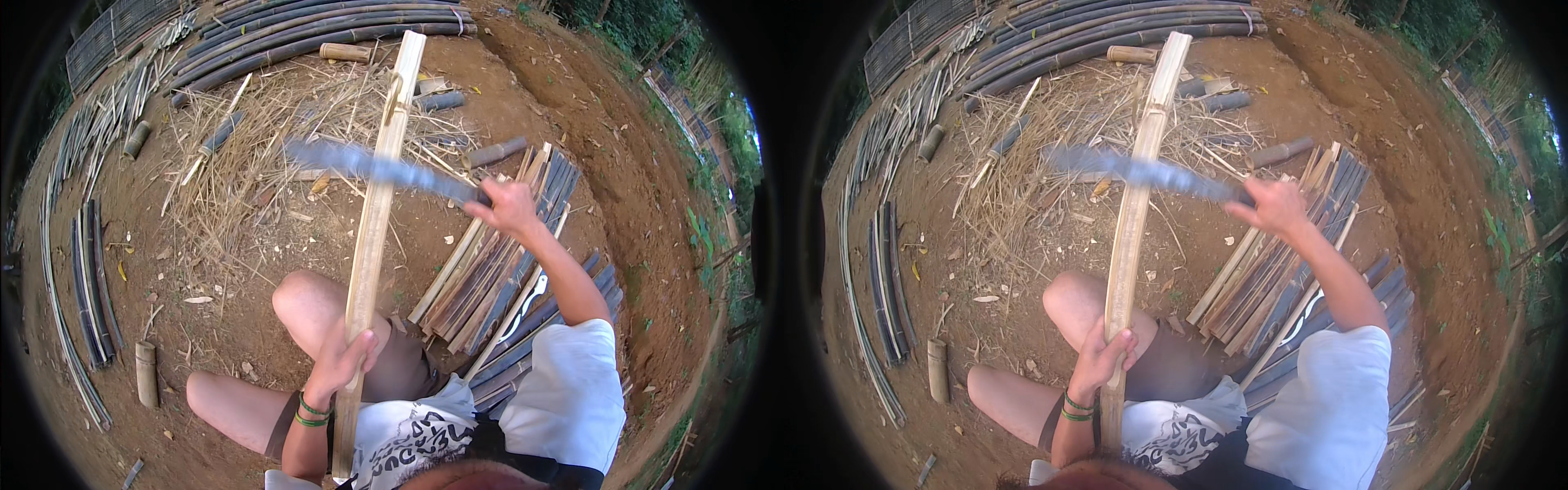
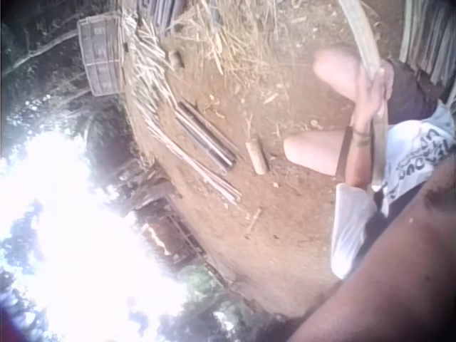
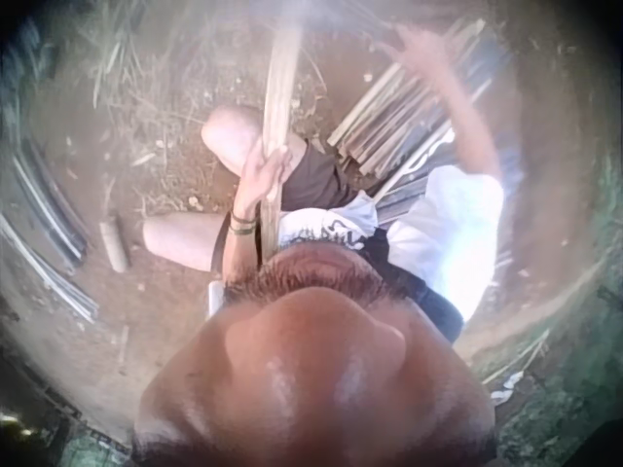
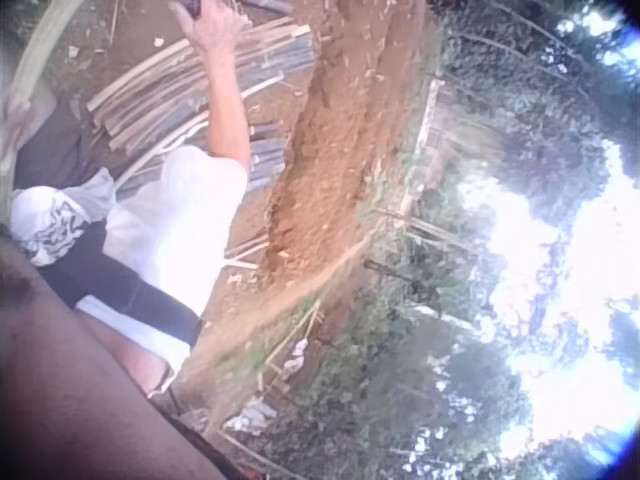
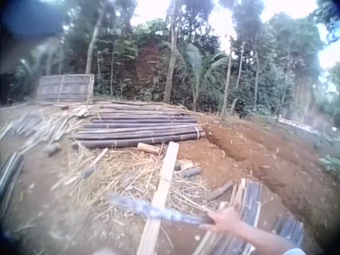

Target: The person shaves a piece of bamboo with a machete, stripping layers and smoothing the surface while sitting on the ground.

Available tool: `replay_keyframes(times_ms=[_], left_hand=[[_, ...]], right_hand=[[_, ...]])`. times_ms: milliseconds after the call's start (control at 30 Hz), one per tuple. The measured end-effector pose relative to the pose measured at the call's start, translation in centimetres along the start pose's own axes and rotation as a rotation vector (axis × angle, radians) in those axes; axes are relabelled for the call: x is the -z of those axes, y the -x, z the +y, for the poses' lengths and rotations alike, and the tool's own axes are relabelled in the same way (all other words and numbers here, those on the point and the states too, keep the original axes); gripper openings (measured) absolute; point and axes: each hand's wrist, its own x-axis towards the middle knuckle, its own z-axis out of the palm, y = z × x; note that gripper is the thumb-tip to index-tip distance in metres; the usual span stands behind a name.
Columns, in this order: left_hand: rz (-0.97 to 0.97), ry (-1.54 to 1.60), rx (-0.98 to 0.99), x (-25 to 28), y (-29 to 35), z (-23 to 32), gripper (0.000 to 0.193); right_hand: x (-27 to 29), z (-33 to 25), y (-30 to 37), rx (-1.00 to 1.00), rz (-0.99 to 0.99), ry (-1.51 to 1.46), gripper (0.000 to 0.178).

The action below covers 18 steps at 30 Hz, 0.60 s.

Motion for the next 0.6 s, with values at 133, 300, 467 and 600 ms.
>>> replay_keyframes(times_ms=[133, 300, 467, 600], left_hand=[[0.098, -0.057, 0.005, -1.1, 0.7, 0.1, 0.016], [-0.039, -0.047, -0.046, -0.1, -0.2, -0.3, 0.017], [0.03, 0.012, 0.003, 0.1, 0.3, -0.6, 0.02], [-0.02, -0.056, 0.025, -0.4, 0.6, 0.0, 0.021]], right_hand=[[-0.2, 0.5, 0.2, 0.233, 0.05, 0.049, 0.058], [0.2, 3.1, -1.6, -0.26, 0.021, 0.122, 0.057], [1.1, -0.7, -0.7, 0.317, 0.069, -0.016, 0.055], [0.3, 3.8, -1.3, -0.235, 0.037, 0.022, 0.052]])
